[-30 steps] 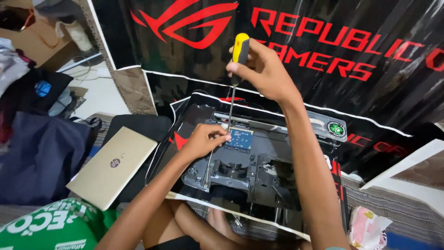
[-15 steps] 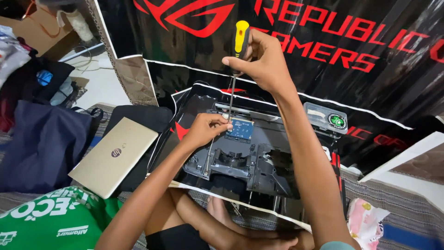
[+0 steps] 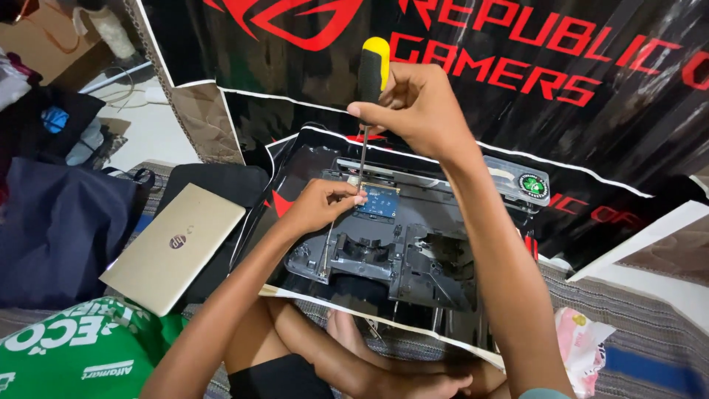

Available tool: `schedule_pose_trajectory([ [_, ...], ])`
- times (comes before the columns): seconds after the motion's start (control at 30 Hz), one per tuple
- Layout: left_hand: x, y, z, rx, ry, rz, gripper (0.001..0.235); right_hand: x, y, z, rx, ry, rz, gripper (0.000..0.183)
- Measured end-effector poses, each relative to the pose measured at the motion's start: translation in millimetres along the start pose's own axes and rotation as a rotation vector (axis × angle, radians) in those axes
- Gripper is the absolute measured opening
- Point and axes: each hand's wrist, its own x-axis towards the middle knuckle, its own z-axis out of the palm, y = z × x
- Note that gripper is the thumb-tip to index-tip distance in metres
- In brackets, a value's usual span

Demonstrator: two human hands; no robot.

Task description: The person is repairing a laptop by removing the back cover and using a screwdriver to unscrew and remove a small circuit board. They then use a cloth to wipe the area before reinserting the board and screwing it back in place.

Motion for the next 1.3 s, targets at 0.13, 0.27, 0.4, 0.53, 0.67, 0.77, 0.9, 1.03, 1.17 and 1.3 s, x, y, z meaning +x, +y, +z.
schedule_pose_trajectory([
  [0.13,4,-19,7,0.006,0.089,0.073,0.008,-3,5,11,-0.122,0.209,-0.007,0.044],
  [0.27,1,-13,5,-0.041,0.046,0.080,0.011,-3,-2,7,-0.326,0.215,-0.002,0.036],
  [0.4,1,-11,2,0.027,0.051,0.121,0.012,-1,-20,-8,-0.066,-0.142,-0.028,0.022],
  [0.53,-4,1,-2,0.054,0.008,0.090,0.013,2,-34,-11,-0.076,-0.245,0.004,0.011],
  [0.67,-3,6,-5,0.090,-0.041,0.025,0.017,0,-27,-9,-0.214,-0.132,-0.098,0.018],
  [0.77,-2,0,1,0.114,-0.021,0.110,0.019,-5,-23,-6,-0.358,0.011,-0.064,0.029],
  [0.9,2,1,4,0.081,0.065,0.123,0.016,-2,-19,2,-0.448,0.135,-0.090,0.038],
  [1.03,-1,1,3,0.193,0.043,0.112,0.022,2,-36,2,-0.410,-0.034,-0.063,0.033],
  [1.17,-3,6,0,0.185,0.018,0.138,0.026,3,-42,-16,-0.077,-0.287,-0.243,0.032],
  [1.3,-3,11,-3,0.199,-0.028,0.080,0.025,4,-54,-16,-0.098,-0.235,-0.109,0.028],
])
